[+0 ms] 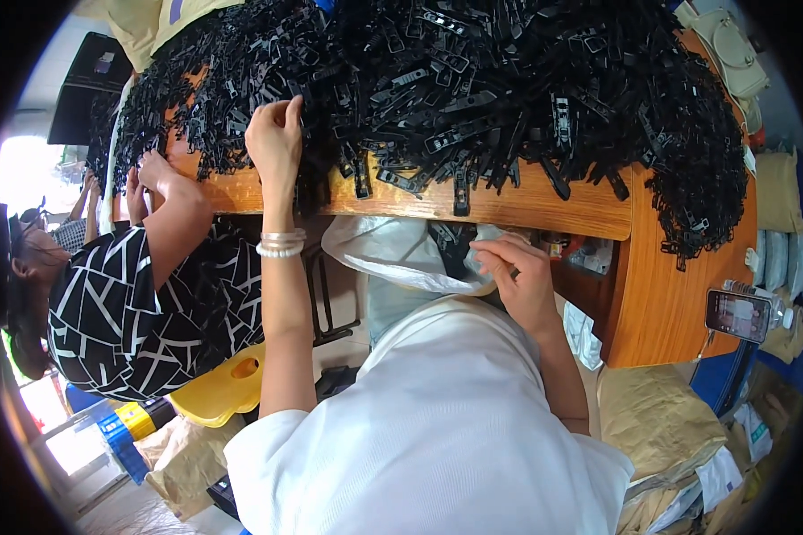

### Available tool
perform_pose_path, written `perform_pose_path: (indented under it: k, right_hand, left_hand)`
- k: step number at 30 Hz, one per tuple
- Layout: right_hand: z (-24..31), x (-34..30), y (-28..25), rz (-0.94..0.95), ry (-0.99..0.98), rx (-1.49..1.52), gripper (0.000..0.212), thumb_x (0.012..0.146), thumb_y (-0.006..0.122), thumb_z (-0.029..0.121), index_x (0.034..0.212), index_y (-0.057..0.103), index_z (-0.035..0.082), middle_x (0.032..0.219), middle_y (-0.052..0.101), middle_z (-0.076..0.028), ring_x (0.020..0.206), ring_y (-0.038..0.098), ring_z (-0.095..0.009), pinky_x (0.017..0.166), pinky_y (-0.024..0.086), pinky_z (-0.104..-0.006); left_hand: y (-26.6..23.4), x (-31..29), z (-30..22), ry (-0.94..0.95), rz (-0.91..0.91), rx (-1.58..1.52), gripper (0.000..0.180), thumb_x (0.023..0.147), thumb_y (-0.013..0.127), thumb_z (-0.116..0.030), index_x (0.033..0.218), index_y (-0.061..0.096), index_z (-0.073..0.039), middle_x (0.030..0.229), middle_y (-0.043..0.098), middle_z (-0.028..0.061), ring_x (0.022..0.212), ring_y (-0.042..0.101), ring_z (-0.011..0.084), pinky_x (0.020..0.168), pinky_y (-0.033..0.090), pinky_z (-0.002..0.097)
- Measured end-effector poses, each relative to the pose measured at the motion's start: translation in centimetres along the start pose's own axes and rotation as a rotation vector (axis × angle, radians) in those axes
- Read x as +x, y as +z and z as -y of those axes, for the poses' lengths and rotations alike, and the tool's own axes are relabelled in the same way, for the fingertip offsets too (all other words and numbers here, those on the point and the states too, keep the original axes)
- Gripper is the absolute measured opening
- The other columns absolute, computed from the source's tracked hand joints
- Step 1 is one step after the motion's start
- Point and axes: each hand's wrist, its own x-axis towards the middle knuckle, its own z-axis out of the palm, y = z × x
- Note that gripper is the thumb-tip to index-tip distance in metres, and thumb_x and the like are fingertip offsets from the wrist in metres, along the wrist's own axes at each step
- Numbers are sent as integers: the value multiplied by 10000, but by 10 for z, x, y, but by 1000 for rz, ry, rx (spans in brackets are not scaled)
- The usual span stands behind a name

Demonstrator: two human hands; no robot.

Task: Sorting and inspecting small black plastic parts from a pile on a workbench and placing them into a container.

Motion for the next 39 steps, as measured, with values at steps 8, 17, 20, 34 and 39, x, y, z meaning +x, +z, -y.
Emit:
perform_pose_path:
  k: [8,17,20,34,39]
  right_hand:
    - [-6,-2,-10,-118,71,-21,111,800,533,3,859,611,-49,724,597,-86,596,558,-125,553,420,-219]
    - [-74,2,-111,-950,89,-736,128,792,592,101,858,626,-3,785,599,-108,679,564,-223,598,439,-294]
    - [-78,8,-129,-1071,315,-938,138,770,620,144,840,643,27,788,573,-110,726,555,-258,629,440,-326]
    - [-45,-10,-101,-838,53,-977,85,744,611,67,816,627,26,925,590,-93,815,538,-245,688,402,-329]
    - [23,11,-67,-295,-310,-201,114,721,590,-10,815,644,21,1012,586,-109,869,529,-221,652,404,-263]
  left_hand:
    - [13,17,6,-229,61,-215,274,730,683,-253,750,656,20,606,615,65,553,534,89,573,436,230]
    - [-13,-3,1,-620,119,-1058,123,770,633,-88,699,574,-7,612,569,29,468,430,40,410,272,136]
    - [-17,-6,-13,-616,157,-1169,103,755,638,-41,804,556,-1,686,595,51,459,440,50,395,286,137]
    - [-23,-75,-105,-473,1008,-1613,358,747,587,6,1090,513,75,893,581,131,573,575,154,463,474,212]
    - [-14,-90,-129,-747,1391,-1919,314,884,463,-112,1120,481,95,832,593,161,457,508,130,392,395,184]
